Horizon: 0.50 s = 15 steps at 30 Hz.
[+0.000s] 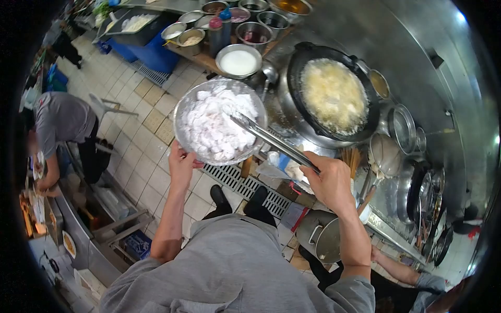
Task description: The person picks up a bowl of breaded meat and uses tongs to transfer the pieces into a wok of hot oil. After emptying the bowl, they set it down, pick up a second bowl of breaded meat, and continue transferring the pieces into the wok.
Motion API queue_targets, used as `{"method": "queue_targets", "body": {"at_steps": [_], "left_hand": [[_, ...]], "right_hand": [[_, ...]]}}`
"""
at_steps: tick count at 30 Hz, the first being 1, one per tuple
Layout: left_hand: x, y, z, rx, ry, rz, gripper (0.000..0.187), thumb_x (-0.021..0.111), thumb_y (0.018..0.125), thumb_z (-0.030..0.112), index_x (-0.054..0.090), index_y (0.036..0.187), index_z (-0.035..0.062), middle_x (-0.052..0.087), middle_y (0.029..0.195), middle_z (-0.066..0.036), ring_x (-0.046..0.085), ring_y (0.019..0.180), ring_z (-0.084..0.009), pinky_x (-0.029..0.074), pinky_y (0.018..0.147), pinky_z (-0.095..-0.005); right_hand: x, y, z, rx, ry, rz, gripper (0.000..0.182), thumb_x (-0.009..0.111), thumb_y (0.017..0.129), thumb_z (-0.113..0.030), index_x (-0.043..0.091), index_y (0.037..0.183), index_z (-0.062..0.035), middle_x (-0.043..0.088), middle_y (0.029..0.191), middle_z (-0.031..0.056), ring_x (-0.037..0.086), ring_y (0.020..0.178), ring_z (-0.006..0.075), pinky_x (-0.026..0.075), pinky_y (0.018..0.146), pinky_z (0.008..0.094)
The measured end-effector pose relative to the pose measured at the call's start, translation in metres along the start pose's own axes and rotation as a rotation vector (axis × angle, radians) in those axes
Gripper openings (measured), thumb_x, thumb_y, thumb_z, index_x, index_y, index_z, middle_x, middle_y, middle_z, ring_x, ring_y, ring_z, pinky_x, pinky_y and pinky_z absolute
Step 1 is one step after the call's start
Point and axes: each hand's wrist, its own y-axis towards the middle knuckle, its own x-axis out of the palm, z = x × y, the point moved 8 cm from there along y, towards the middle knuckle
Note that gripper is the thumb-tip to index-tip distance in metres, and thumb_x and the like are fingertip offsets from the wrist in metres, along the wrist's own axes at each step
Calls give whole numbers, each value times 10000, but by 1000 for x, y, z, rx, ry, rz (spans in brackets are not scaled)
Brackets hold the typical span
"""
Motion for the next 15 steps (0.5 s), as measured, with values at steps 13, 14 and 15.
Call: {"method": "queue_targets", "body": {"at_steps": [13, 14, 15], "left_hand": [[3, 4, -11, -35, -16, 22, 646, 509, 825, -48, 372, 1451, 31, 623, 968, -139, 644, 643, -177, 582, 532, -295], [3, 4, -11, -36, -19, 22, 644, 509, 823, -47, 376, 1449, 30, 626, 968, -139, 645, 644, -178, 582, 532, -294], [3, 4, -12, -39, -22, 25, 643, 509, 822, -46, 380, 1447, 30, 628, 969, -139, 647, 645, -179, 582, 531, -293]], "right_hand": [[-110, 61, 256, 440, -611, 462, 222, 646, 859, -259, 716, 939, -64, 706, 882, 225, 691, 826, 401, 548, 747, 480], [-111, 70, 278, 475, -627, 449, 221, 643, 860, -265, 711, 921, -65, 707, 887, 225, 692, 834, 402, 551, 755, 482], [-109, 78, 295, 512, -626, 431, 241, 650, 861, -279, 711, 977, -77, 707, 907, 225, 688, 857, 404, 547, 772, 485]]}}
